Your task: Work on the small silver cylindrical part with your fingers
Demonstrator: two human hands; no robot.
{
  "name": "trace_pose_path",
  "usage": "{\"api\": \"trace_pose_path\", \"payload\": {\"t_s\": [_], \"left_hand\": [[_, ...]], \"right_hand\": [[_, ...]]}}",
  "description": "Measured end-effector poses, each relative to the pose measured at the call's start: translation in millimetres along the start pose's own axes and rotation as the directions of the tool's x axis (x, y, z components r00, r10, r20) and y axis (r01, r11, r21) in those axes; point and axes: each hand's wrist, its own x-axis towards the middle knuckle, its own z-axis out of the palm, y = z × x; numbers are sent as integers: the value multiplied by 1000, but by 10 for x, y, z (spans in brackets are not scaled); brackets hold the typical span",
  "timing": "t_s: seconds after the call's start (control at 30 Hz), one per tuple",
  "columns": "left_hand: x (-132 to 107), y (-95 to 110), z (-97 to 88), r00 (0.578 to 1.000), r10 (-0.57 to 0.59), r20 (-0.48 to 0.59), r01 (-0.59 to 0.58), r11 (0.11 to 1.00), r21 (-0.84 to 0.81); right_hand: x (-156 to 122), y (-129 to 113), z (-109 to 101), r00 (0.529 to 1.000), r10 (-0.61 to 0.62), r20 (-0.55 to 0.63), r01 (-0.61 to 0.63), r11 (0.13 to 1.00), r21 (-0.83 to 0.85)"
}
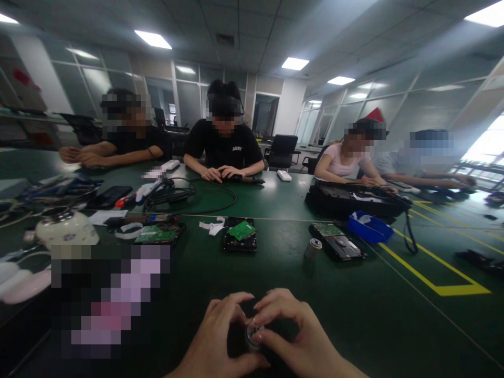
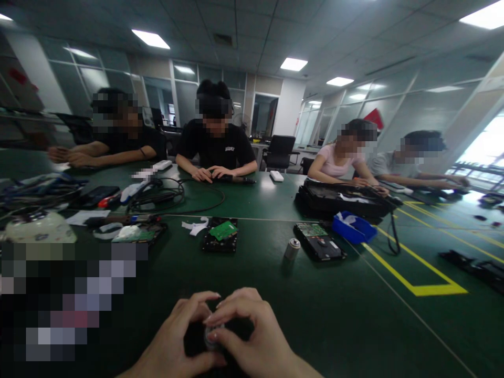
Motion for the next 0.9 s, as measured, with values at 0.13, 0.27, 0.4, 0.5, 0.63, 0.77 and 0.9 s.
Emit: {"api": "trace_pose_path", "payload": {"t_s": [0.13, 0.27, 0.4, 0.5, 0.63, 0.77, 0.9], "left_hand": [[11, 113, -32, 999, -45, 5, 45, 999, 10], [4, 137, -28, 998, -53, -18, 53, 999, -6], [6, 38, 4, 1000, -16, 5, 16, 1000, 11], [18, -30, 20, 1000, 13, 28, -14, 999, 41], [18, -3, 16, 1000, 26, 6, -26, 999, 34], [6, 60, 3, 999, -18, -31, 18, 1000, 14], [14, 0, 20, 1000, 14, 8, -15, 999, 35]], "right_hand": [[11, 10, 1, 1000, 22, 2, -22, 1000, -19], [16, 14, 2, 999, 29, -14, -29, 999, -24], [-13, 28, -27, 999, -20, -49, 15, 996, -86], [-31, 25, -66, 990, -46, -135, 29, 991, -128], [-23, 5, -75, 996, -52, -70, 47, 996, -78], [-28, 28, -7, 999, -32, 9, 32, 998, -46], [-27, 42, 22, 998, -58, -35, 56, 997, -48]]}}
